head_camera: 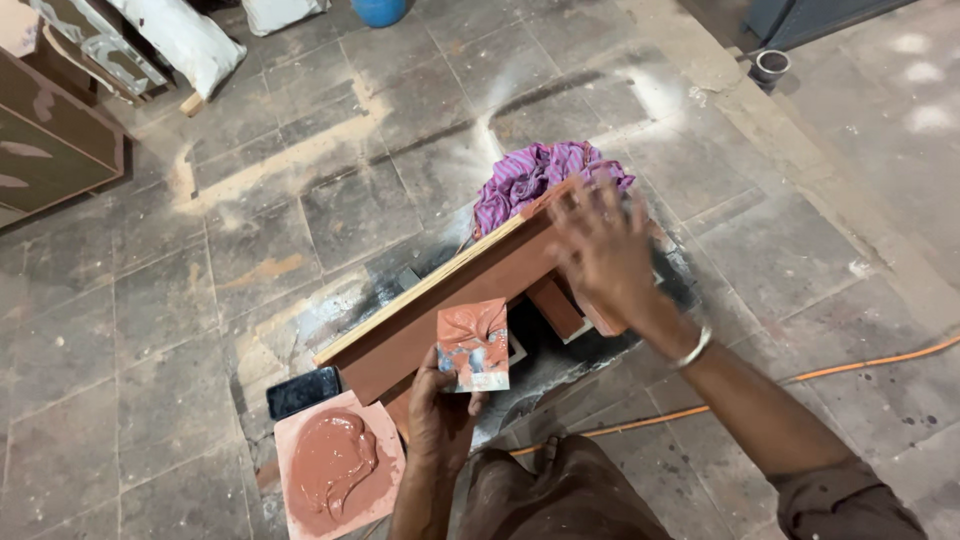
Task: The person applies a pinkish paste to a small wooden stool using a small rectangular card. They repeatedly scoop the paste from a container and spread it over the stool's legs and top surface, smoothing the material by hand.
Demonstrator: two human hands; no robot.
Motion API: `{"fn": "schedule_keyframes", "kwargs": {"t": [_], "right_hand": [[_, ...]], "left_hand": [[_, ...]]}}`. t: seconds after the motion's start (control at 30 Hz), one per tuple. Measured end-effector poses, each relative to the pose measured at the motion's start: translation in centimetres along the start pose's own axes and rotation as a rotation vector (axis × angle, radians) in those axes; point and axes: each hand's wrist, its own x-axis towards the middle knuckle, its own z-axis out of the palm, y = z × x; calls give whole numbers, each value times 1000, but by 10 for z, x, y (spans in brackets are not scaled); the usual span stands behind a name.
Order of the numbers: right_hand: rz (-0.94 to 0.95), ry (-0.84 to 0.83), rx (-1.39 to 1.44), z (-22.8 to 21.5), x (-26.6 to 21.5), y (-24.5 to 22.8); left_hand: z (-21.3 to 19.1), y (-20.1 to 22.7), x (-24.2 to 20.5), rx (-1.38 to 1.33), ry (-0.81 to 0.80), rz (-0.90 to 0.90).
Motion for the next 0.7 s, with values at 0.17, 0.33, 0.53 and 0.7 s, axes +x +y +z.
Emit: {"fn": "schedule_keyframes", "kwargs": {"t": [0.17, 0.33, 0.53, 0.7], "right_hand": [[65, 2, 257, 5, 27, 30], [21, -71, 283, 12, 21, -15], [-135, -136, 277, 14, 14, -65], [209, 63, 353, 20, 24, 16]], "left_hand": [[-8, 5, -8, 18, 146, -35], [-9, 9, -16, -3, 218, -43], [-5, 13, -7, 31, 61, 4], [-5, 14, -9, 18, 54, 8]]}}
